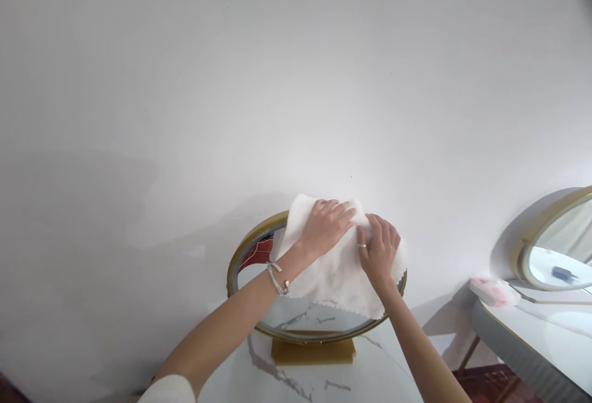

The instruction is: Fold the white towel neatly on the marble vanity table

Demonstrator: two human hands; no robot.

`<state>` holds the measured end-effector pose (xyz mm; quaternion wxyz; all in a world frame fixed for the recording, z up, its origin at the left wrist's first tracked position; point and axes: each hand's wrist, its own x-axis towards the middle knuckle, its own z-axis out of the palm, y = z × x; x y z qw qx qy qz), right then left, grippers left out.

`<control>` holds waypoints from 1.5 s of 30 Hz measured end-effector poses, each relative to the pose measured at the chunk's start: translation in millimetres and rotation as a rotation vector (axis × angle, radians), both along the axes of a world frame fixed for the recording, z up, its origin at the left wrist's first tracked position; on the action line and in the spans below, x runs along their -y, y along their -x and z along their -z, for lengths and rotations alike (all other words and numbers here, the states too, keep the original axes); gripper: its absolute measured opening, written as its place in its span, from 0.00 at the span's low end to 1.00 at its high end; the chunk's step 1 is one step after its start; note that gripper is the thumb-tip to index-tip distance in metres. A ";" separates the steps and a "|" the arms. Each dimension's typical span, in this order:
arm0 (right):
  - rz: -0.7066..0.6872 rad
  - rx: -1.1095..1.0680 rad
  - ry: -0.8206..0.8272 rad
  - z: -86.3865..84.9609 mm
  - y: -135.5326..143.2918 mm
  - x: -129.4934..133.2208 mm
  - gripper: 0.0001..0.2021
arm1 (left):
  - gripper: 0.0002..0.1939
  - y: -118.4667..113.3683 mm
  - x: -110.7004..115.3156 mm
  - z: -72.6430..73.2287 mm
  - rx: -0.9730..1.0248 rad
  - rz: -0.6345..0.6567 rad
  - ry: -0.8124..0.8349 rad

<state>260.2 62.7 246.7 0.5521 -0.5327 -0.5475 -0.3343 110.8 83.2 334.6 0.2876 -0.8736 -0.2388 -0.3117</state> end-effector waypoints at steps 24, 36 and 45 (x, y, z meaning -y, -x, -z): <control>-0.121 0.478 -0.021 -36.0 97.0 -19.8 0.22 | 0.18 127.2 -6.0 45.0 0.537 -0.024 0.091; 0.081 -0.041 -0.088 3.9 19.0 0.2 0.22 | 0.16 11.3 -12.6 11.1 0.097 0.112 -0.097; 0.099 0.017 -0.082 -0.9 10.4 2.4 0.21 | 0.17 8.2 -13.1 11.3 0.155 0.147 -0.045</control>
